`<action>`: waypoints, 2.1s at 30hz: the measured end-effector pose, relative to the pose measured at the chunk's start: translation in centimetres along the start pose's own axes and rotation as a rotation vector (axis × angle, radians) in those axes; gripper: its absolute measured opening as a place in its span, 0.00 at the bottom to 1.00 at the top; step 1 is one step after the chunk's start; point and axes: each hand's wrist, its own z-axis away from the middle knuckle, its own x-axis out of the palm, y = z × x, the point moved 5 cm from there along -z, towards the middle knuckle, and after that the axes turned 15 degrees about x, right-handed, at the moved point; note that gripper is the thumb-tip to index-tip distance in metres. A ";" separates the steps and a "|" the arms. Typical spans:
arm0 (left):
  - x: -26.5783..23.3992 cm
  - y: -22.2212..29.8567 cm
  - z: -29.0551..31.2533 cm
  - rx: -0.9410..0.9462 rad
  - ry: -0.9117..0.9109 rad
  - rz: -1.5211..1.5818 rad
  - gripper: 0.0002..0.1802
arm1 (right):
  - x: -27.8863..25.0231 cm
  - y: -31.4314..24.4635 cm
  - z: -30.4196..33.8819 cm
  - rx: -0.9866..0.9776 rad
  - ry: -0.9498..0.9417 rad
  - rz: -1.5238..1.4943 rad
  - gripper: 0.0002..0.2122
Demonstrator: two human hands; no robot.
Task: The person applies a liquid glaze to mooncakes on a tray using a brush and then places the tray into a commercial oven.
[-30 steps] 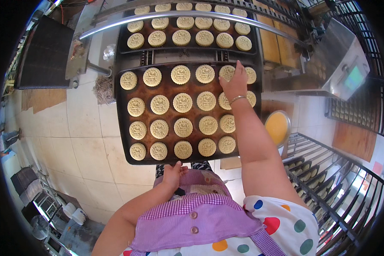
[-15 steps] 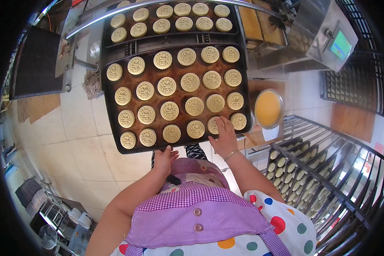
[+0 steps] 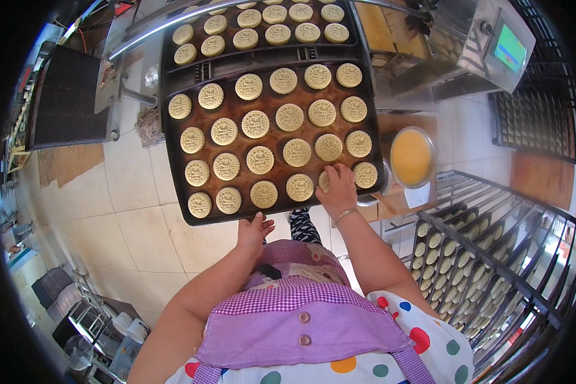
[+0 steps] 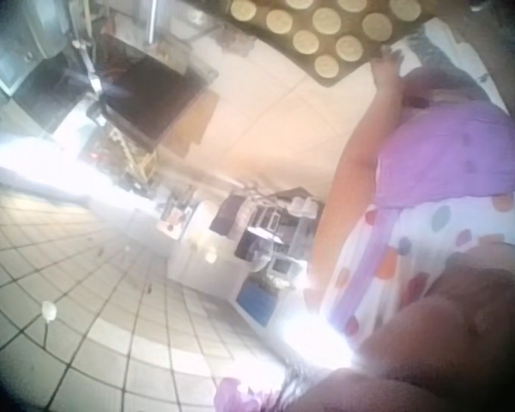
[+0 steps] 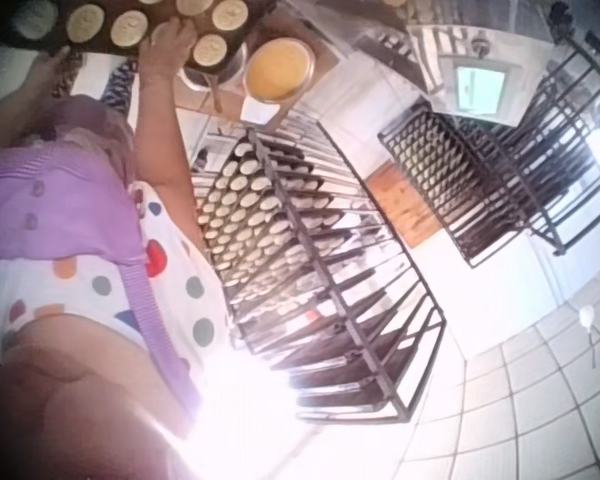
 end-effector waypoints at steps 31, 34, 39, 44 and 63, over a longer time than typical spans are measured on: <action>8.9 25.1 -11.2 1.200 -0.090 -1.147 0.38 | -2.0 27.7 2.3 1.000 0.078 -1.037 0.12; 10.7 26.5 -15.7 1.061 0.060 -1.271 0.47 | -3.5 24.8 1.3 0.914 0.164 -1.026 0.14; 11.5 26.1 -19.4 0.822 0.147 -1.317 0.51 | -4.0 21.9 0.9 0.888 0.212 -0.948 0.13; 11.6 26.1 -19.7 0.862 0.149 -1.255 0.47 | -4.3 20.0 1.0 0.912 0.289 -0.957 0.11; 6.4 31.4 -18.4 1.331 -0.238 -1.951 0.29 | -3.5 21.1 0.4 0.871 0.298 -0.944 0.10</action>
